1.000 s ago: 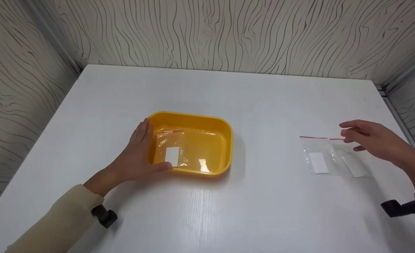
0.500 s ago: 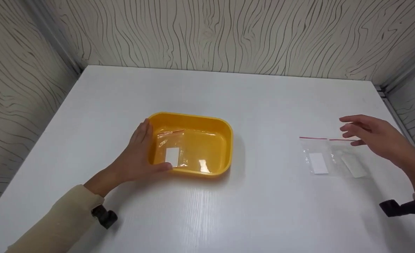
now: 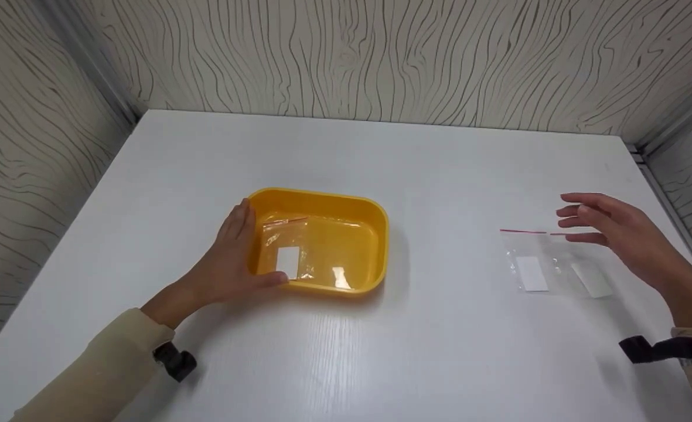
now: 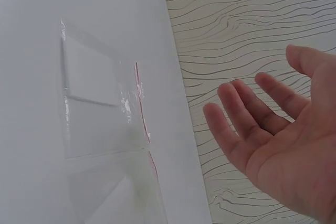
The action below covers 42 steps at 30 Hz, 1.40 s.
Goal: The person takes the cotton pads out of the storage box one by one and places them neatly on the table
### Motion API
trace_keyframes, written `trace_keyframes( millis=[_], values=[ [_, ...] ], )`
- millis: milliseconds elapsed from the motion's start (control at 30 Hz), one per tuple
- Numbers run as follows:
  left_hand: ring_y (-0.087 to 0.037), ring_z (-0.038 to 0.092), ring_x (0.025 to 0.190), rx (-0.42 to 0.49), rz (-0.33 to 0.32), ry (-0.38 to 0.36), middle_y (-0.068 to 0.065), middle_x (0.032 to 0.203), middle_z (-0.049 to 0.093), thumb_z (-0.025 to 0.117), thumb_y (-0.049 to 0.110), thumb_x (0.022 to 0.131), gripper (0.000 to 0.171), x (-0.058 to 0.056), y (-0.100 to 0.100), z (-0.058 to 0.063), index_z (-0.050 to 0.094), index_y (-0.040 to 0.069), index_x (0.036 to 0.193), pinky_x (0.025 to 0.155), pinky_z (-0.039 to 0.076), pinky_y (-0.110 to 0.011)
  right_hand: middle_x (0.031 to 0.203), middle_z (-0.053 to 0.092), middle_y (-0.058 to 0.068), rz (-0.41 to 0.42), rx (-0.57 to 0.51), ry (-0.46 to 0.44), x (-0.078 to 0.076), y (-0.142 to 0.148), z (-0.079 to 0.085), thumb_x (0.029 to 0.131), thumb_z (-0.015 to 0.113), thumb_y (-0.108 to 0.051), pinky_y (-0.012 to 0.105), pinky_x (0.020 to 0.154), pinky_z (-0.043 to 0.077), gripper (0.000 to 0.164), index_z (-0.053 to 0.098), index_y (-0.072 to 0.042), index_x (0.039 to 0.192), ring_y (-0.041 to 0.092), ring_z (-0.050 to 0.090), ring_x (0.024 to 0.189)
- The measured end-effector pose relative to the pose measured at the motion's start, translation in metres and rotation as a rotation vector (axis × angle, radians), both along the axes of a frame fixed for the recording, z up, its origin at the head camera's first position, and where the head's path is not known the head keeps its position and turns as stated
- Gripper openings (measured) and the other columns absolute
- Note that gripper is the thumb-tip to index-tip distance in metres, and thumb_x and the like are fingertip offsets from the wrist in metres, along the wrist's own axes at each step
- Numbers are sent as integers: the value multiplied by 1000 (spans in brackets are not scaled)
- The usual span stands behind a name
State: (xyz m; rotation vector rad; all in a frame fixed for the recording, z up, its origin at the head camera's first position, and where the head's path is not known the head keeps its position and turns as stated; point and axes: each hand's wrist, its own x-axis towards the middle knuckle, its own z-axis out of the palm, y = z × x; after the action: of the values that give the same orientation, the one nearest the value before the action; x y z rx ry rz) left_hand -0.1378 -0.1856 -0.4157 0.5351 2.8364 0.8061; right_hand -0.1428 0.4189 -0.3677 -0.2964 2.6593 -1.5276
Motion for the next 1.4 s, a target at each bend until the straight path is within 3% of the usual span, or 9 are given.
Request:
trace_keyframes(
  millis=[233,467,733,1100,1400],
  values=[
    [-38,-8,155,-9,1,-4,-18,169,-11,74,68,79,134,1,0,0,-5,-4,160,120,23,-58,130,64,9,216,-456,-60,-3,5,-11,109,32,2,29,92,56,42,46,2,149,18,65,116],
    [-37,-7,155,-10,6,-4,-17,169,-11,76,65,79,134,0,1,0,-6,-3,160,120,22,-57,133,63,14,249,-585,-77,-2,1,-24,110,23,-2,35,95,56,45,43,0,151,23,63,118],
    [-37,-11,155,9,0,-20,-18,169,-12,76,62,81,132,1,1,1,-6,-5,159,122,17,-57,143,56,20,490,-777,-123,-7,3,-31,110,8,-6,38,106,49,52,31,3,156,27,56,131],
    [-38,-9,155,5,-3,-2,-19,169,-11,77,62,81,133,0,1,1,-7,-5,159,122,18,-57,144,56,19,496,-738,-125,-8,-2,-32,110,9,-5,37,106,49,52,32,2,156,26,56,131],
    [-38,-9,155,3,1,-7,-19,169,-11,77,62,80,134,0,1,2,-7,-5,159,121,18,-58,138,61,6,328,-527,-139,-5,-7,-29,112,18,-12,33,102,51,48,41,-8,154,18,59,126]
  ],
)
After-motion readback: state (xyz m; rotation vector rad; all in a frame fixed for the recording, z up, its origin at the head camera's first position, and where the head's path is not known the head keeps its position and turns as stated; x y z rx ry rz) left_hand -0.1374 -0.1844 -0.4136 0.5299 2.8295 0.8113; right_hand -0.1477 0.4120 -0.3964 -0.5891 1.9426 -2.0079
